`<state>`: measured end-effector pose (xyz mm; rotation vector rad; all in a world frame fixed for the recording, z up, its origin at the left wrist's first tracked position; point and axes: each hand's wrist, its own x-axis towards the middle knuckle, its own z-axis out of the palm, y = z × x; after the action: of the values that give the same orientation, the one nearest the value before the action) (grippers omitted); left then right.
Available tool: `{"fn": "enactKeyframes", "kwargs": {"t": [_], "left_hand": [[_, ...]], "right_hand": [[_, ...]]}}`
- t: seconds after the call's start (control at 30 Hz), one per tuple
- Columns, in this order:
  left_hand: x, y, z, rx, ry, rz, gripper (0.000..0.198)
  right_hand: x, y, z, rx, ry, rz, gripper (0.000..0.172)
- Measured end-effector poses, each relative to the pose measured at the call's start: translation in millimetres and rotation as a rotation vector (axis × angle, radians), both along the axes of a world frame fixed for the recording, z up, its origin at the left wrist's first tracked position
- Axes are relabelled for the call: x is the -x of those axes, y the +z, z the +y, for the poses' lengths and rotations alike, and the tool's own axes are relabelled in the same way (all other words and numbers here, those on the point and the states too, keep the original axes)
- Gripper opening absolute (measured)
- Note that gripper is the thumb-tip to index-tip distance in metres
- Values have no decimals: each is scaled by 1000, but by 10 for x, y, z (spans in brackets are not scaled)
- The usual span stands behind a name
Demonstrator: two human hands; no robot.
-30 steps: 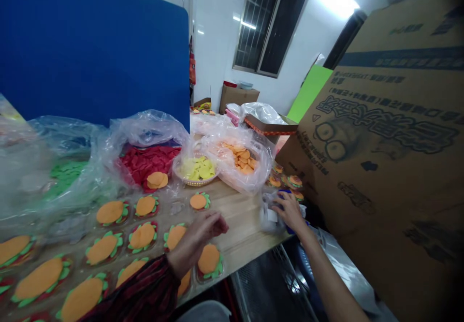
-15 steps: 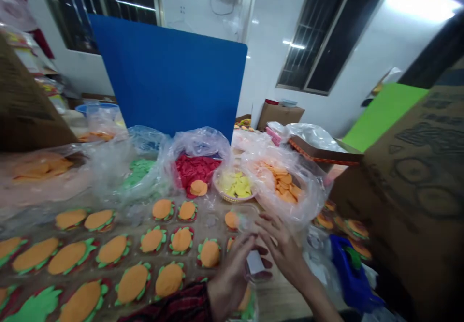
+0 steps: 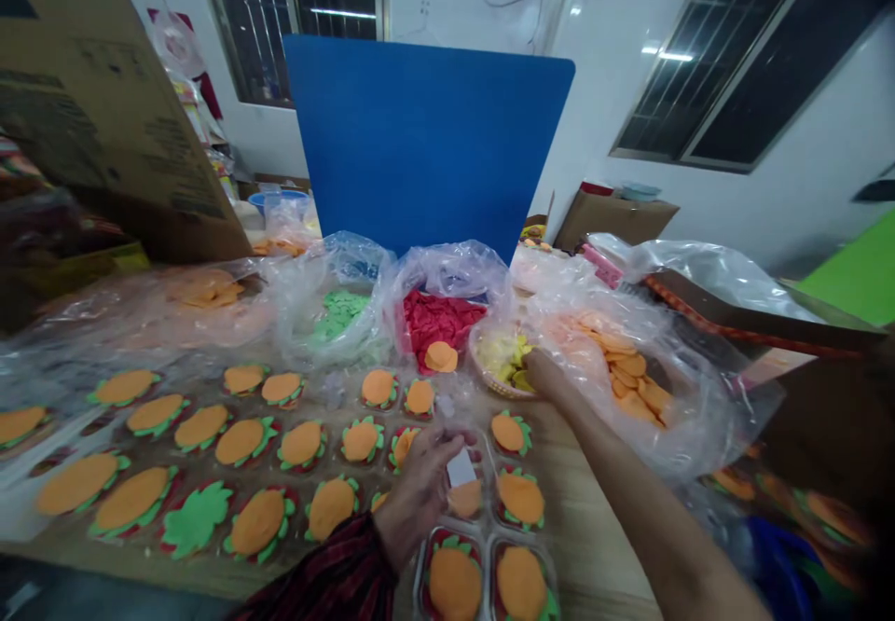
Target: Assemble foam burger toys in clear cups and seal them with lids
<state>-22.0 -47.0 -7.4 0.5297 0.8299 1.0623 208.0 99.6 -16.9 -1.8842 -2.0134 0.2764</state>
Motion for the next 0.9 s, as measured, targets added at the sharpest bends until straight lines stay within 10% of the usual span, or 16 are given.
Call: {"fn": "enactKeyframes", "kwargs": {"t": [0.27, 0.6, 0.9], "left_hand": [[-114, -124, 183, 29, 31, -111, 27], [-357, -118, 186, -12, -66, -165, 33], [-153, -81, 69, 96, -24, -100, 26]], "right_hand": [[-21, 323, -570, -44, 59, 80, 13], [468, 714, -1245, 233, 268, 800, 13], [-706, 715, -807, -92, -164, 977, 29]]}}
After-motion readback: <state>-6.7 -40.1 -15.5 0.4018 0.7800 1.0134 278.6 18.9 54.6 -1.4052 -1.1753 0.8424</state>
